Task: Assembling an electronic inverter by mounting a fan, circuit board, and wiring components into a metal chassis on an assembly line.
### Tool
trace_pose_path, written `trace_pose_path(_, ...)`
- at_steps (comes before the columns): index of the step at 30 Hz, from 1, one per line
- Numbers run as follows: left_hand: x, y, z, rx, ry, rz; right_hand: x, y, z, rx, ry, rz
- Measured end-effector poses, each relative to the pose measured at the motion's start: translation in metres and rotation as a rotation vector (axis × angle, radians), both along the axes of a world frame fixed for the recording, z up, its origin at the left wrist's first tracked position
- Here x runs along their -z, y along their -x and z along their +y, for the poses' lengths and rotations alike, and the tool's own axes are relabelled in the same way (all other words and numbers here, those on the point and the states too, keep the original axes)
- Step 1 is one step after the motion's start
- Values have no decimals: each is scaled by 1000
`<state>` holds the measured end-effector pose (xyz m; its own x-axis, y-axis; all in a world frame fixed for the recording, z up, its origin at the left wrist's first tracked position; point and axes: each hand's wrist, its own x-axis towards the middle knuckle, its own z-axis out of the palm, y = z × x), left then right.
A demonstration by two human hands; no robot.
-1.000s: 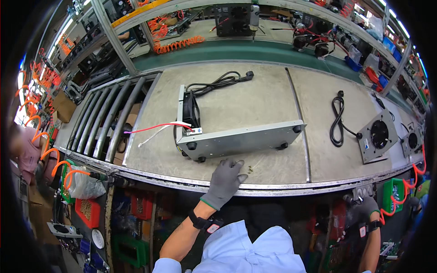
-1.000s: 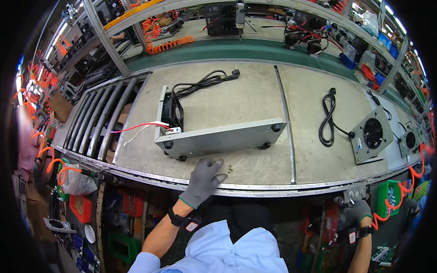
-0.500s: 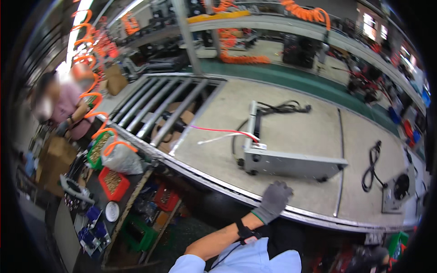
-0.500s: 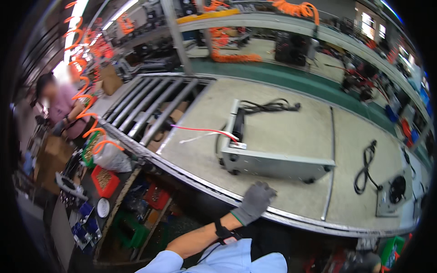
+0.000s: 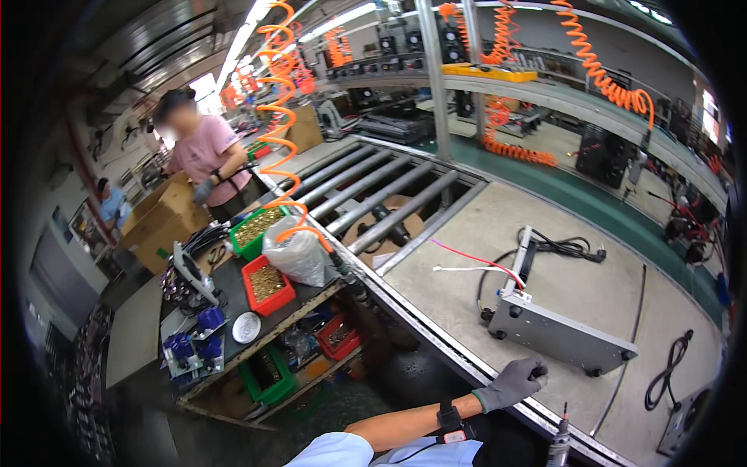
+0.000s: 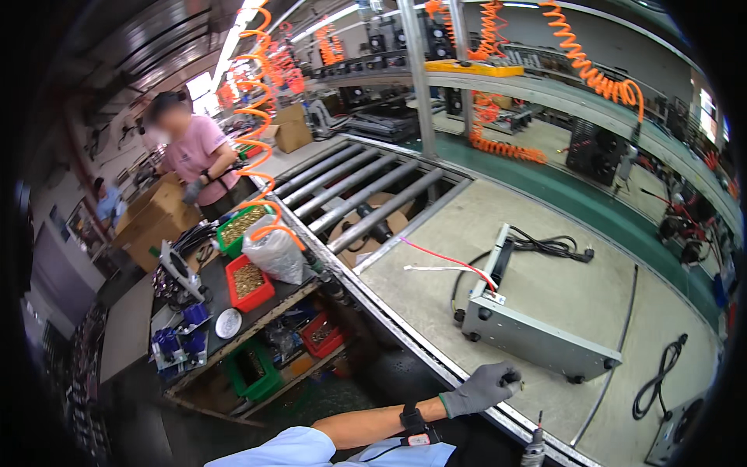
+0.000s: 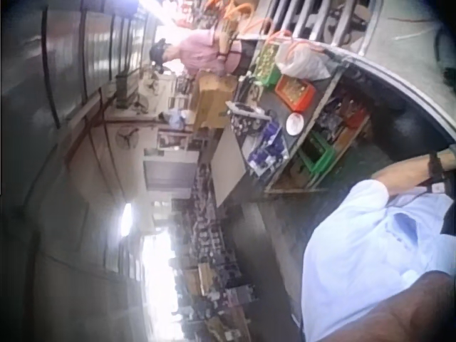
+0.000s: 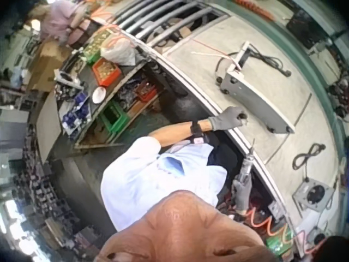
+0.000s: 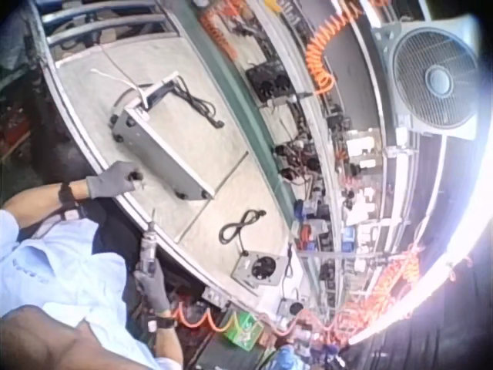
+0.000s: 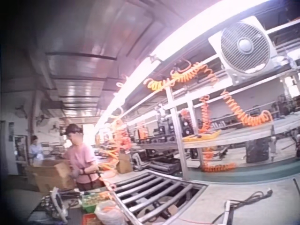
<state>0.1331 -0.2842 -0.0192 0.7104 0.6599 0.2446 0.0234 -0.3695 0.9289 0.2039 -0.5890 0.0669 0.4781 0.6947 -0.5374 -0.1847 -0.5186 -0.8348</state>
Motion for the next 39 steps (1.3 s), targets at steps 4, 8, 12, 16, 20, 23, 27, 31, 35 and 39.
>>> trace_pose_path(4, -13, 4, 3, 66, 395, -45, 13, 16, 33, 9, -77, -66)
trace_pose_path(8, -30, 10, 11, 225, 653, 147, 4, 19, 50, -44, -85, -99)
trace_pose_path(12, -45, 15, 11, 196, 777, 137, -7, 21, 60, -75, -94, -139)
trace_pose_path(16, -49, 13, 11, 243, 775, 196, -11, 19, 57, -59, -22, -25)
trace_pose_path(20, -47, 6, 20, 334, 734, 209, -4, 14, 52, -78, -55, 38)
trace_pose_path(23, -48, 11, 26, 411, 782, 125, 0, 11, 50, -118, -191, 389)
trace_pose_path(27, -50, 20, 24, 387, 766, 43, 4, 17, 62, -144, -239, 522)
trace_pose_path(31, -49, 14, -3, 72, 730, 37, 10, 36, 78, 39, -181, 90)
trace_pose_path(35, -45, 13, -8, 53, 609, 87, 14, 36, 80, 39, -102, 118)
trace_pose_path(39, -44, 22, 9, 79, 79, 143, 10, 19, 73, 80, -54, 161)
